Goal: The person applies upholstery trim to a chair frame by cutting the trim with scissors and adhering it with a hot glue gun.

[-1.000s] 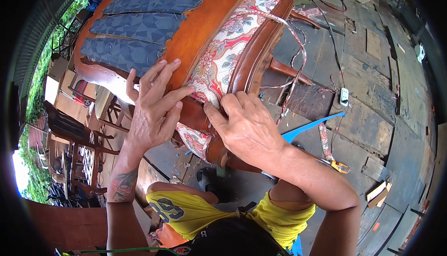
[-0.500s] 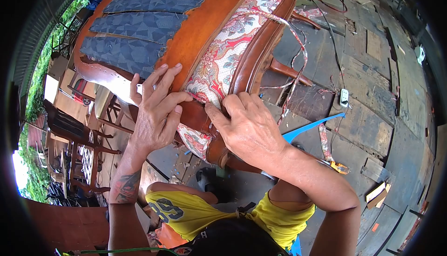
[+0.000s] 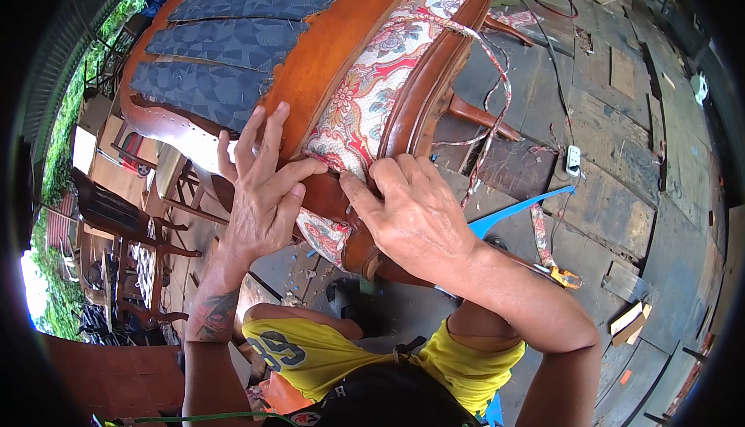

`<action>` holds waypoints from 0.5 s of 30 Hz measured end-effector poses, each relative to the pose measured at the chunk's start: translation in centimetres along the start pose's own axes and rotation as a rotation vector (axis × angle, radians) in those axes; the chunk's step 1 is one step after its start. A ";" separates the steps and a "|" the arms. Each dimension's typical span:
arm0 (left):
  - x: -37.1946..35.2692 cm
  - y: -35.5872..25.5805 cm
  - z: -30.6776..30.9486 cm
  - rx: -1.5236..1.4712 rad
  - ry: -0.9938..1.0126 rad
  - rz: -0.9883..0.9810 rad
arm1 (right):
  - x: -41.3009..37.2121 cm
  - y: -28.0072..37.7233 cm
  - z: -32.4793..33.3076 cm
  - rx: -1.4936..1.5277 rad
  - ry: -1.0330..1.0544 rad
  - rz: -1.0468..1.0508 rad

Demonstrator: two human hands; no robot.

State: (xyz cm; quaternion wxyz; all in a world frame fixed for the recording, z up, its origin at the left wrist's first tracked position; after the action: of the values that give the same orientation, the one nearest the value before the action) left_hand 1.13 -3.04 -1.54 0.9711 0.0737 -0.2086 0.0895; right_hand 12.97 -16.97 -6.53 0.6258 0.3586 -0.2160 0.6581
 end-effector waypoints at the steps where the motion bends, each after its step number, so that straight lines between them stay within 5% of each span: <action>1: -0.2 -0.2 0.2 0.045 -0.018 -0.011 | 0.0 -0.1 0.0 0.009 -0.003 -0.019; 15: -0.2 -0.4 -0.7 -0.089 0.045 0.053 | -0.2 -0.1 -0.1 0.003 -0.028 -0.003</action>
State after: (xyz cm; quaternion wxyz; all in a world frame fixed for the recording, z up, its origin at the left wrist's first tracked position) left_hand 1.32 -3.33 -2.33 0.9752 0.0226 -0.1924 0.1074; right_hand 13.03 -17.02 -6.71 0.6233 0.3692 -0.2231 0.6523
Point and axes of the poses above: each hand's wrist, its own x-axis towards the middle knuckle, its own z-axis out of the back of the hand, y = z × x, the point moved 6 cm from there along x, towards the middle knuckle
